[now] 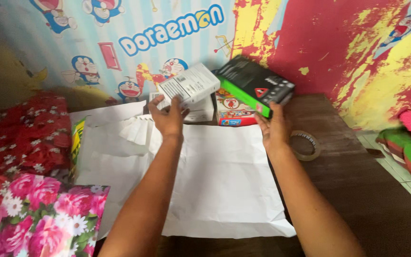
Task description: The person wraps a small rectangular box with green and yellow patterned wrapping paper. They fold the paper around the box, secure it with clear tape, trim excess paper with scissors, and fold the ends to complete the wrapping.
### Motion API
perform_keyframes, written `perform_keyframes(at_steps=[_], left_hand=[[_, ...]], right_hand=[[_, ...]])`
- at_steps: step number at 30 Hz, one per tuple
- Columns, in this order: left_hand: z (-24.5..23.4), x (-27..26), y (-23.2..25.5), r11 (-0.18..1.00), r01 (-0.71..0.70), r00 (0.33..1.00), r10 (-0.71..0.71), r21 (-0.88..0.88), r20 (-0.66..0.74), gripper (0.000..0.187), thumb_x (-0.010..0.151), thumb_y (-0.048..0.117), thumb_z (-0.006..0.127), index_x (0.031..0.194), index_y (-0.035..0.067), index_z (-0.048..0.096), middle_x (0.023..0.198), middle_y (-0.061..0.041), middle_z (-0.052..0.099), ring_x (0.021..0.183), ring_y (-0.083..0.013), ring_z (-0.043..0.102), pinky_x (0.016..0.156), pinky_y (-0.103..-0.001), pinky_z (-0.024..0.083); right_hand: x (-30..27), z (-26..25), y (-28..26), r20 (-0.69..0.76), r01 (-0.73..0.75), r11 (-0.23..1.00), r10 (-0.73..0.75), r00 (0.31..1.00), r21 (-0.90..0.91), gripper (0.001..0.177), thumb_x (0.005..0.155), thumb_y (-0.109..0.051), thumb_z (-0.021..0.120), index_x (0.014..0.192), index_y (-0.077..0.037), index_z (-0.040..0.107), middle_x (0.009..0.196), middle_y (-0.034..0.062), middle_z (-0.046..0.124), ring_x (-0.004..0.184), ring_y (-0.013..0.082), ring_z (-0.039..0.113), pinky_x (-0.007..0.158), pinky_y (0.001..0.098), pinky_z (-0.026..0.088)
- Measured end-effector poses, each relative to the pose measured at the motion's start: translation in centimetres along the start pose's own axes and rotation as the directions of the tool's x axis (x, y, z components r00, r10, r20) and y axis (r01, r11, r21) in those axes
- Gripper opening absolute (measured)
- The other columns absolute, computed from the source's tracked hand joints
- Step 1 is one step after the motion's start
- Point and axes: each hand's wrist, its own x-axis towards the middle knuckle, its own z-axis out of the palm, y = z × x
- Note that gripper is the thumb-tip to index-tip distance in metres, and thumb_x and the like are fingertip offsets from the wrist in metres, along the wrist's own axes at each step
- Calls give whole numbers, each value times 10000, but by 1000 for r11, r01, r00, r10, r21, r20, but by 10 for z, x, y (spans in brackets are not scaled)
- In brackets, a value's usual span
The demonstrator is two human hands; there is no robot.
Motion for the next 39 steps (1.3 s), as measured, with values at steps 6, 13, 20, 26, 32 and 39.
perform_keyframes(at_steps=[6,13,20,26,32,39], left_hand=[[39,-22,-65,940,76,997,-65,333,-43,560,840,180,797,1248,92,423,897,-195,705,696,-243,685,574,-333,553],[46,-14,-127,886,-14,881,-209,464,424,319,924,219,667,1191,53,714,968,-62,757,816,-164,695,726,-289,558],[-55,-7,-16,824,397,760,-542,404,359,632,967,515,451,1389,70,602,1095,-87,719,946,-190,689,841,-420,584],[-103,-62,54,730,365,687,-630,579,362,783,845,492,695,1450,30,516,1178,-131,682,991,-207,677,851,-396,601],[-119,-109,59,731,249,727,-574,635,376,743,761,339,846,1343,-21,556,1110,-133,741,947,-158,731,796,-323,624],[-124,-134,65,540,85,733,-603,837,314,710,698,451,868,1206,12,640,962,-177,755,836,-240,705,694,-307,569]], right_hand=[[-13,-15,-28,-127,180,973,-162,979,145,409,886,-255,733,1220,-62,596,1138,84,664,984,264,717,942,398,615],[-42,-20,-49,23,20,991,-23,999,135,406,909,-281,681,1207,-18,598,1149,125,679,1046,273,718,998,437,601],[-60,-46,-57,203,-154,977,182,962,-147,357,935,-311,656,1116,-9,594,1090,162,680,1068,320,684,1014,513,585],[-86,-55,-35,188,-370,842,467,864,-392,458,917,-389,612,1158,0,608,1095,183,659,1047,314,670,997,502,557],[-99,-59,-29,119,-403,811,491,863,-424,426,963,-318,606,1166,55,581,1076,216,628,1052,382,681,992,520,583],[-114,-63,-5,194,-165,859,289,937,-485,620,915,-208,677,1461,-36,439,1244,115,638,1052,342,696,958,483,585]])
